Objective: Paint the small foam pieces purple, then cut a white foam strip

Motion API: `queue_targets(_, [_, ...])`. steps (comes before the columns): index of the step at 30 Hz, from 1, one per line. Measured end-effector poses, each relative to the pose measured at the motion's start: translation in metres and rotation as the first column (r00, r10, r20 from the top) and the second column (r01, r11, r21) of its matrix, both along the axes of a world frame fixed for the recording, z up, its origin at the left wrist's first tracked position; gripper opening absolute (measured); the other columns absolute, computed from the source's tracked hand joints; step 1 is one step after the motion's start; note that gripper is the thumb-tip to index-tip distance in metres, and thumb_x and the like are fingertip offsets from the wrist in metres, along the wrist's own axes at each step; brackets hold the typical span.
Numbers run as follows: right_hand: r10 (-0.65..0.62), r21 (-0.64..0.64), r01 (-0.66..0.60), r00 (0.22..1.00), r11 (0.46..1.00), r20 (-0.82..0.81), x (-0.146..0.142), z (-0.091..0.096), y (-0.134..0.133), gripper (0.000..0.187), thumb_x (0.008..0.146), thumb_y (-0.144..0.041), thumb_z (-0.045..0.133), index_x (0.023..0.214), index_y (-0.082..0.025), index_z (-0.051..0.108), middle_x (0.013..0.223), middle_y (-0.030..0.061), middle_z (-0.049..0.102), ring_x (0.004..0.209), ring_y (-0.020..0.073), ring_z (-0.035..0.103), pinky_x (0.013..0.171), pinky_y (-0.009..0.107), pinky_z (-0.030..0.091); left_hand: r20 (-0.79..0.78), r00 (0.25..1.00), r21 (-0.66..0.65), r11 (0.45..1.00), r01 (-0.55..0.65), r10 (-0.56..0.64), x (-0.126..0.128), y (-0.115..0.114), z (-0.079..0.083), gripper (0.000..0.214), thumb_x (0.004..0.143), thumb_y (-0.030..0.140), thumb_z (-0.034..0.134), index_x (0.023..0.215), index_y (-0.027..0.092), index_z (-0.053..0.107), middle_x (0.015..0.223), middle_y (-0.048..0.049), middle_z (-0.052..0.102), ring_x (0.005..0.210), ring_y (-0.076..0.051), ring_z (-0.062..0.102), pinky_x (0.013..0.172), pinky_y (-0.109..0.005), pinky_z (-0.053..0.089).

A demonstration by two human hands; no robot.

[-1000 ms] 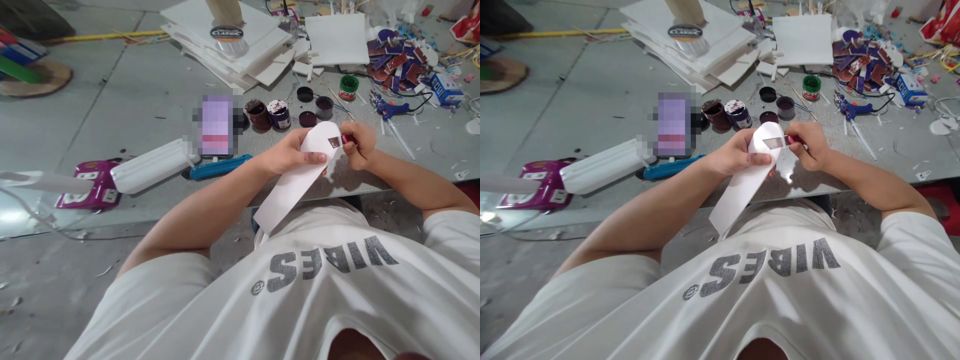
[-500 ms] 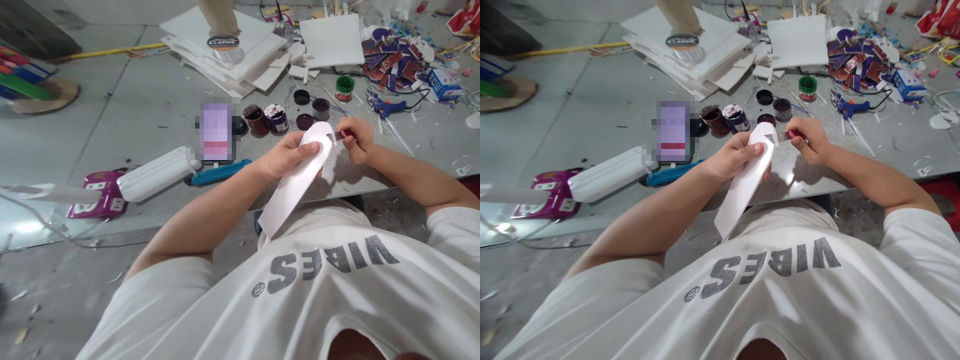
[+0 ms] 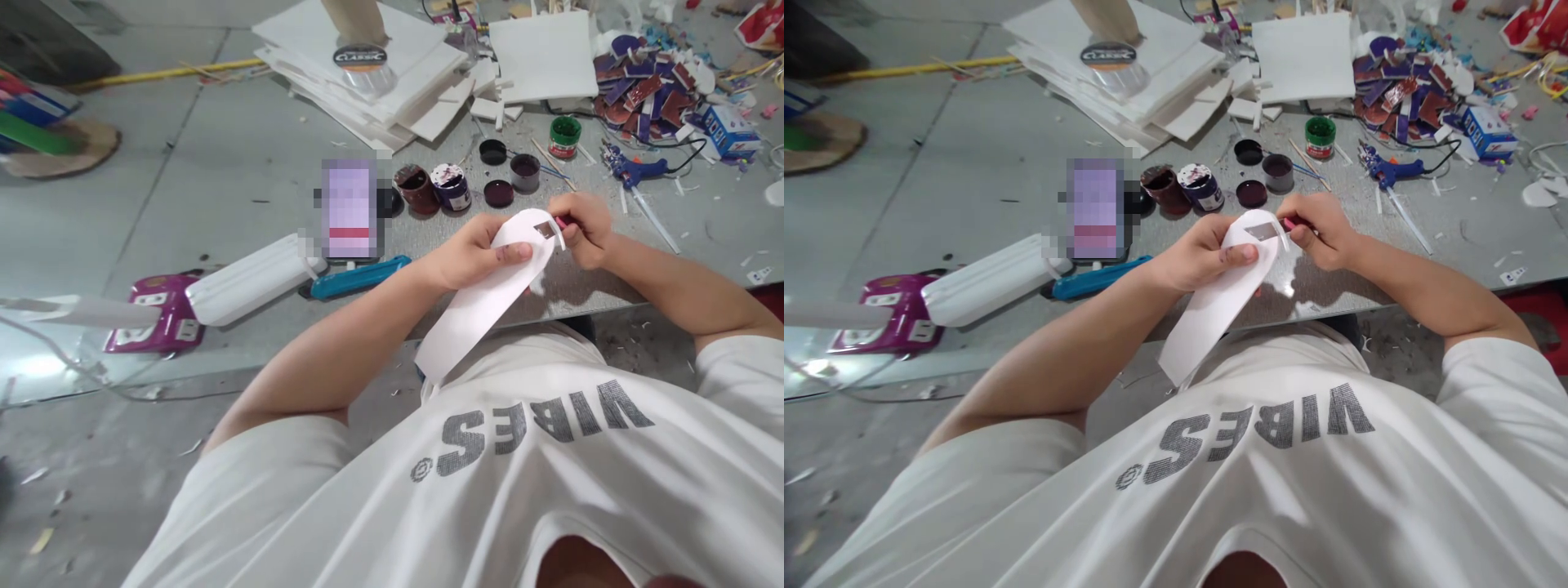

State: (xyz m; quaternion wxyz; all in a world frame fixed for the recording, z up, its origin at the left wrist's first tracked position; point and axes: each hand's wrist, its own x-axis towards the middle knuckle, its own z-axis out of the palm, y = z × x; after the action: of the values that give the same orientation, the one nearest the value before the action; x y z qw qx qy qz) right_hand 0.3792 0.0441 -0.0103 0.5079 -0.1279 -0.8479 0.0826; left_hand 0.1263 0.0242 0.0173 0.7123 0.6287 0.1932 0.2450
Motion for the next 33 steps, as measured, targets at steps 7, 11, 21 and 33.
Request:
queue_targets(7, [0.032, -0.024, -0.031, 0.999, 0.999, 0.034, 0.009, -0.001, 0.005, 0.043, 0.121, -0.058, 0.043, 0.103, -0.024, 0.063, 0.071, -0.0048, 0.048, 0.057, 0.0145, 0.040, 0.059, 0.034, 0.032, -0.026, 0.999, 0.018, 0.999, 0.037, -0.036, -0.003, 0.000, 0.003, 0.064, 0.088, 0.071, 0.095, 0.114, 0.016, 0.075, 0.080, -0.0055, 0.081, 0.057, -0.019, 0.078, 0.051, -0.021, 0.058])
queue_targets(11, [0.055, -0.031, -0.054, 0.998, 0.998, 0.043, 0.009, 0.000, 0.003, 0.041, 0.120, -0.057, 0.046, 0.103, -0.025, 0.064, 0.071, -0.0040, 0.053, 0.056, 0.0148, 0.042, 0.058, 0.035, 0.033, -0.057, 0.997, 0.028, 0.998, 0.055, -0.054, -0.002, -0.001, 0.003, 0.063, 0.091, 0.072, 0.092, 0.114, 0.016, 0.075, 0.079, -0.0076, 0.082, 0.056, -0.019, 0.077, 0.049, -0.021, 0.055])
queue_targets(21, [0.106, -0.036, -0.104, 0.993, 0.994, 0.061, 0.004, 0.002, 0.000, 0.049, 0.122, -0.062, 0.042, 0.103, -0.024, 0.066, 0.069, -0.0049, 0.053, 0.053, 0.0120, 0.045, 0.054, 0.029, 0.033, -0.073, 0.989, 0.109, 0.985, 0.135, -0.127, 0.001, -0.007, 0.009, 0.054, 0.096, 0.067, 0.089, 0.108, 0.017, 0.075, 0.081, -0.0083, 0.083, 0.057, -0.016, 0.073, 0.047, -0.021, 0.052])
queue_targets(33, [0.150, -0.101, -0.139, 0.982, 0.985, 0.116, 0.011, 0.002, 0.002, 0.047, 0.122, -0.060, 0.040, 0.102, -0.026, 0.065, 0.069, -0.0042, 0.054, 0.054, 0.0137, 0.047, 0.056, 0.031, 0.035, -0.151, 0.983, 0.223, 0.966, 0.134, -0.101, 0.000, -0.004, 0.008, 0.051, 0.099, 0.067, 0.086, 0.103, 0.017, 0.076, 0.079, -0.0060, 0.080, 0.059, -0.015, 0.069, 0.048, -0.021, 0.049])
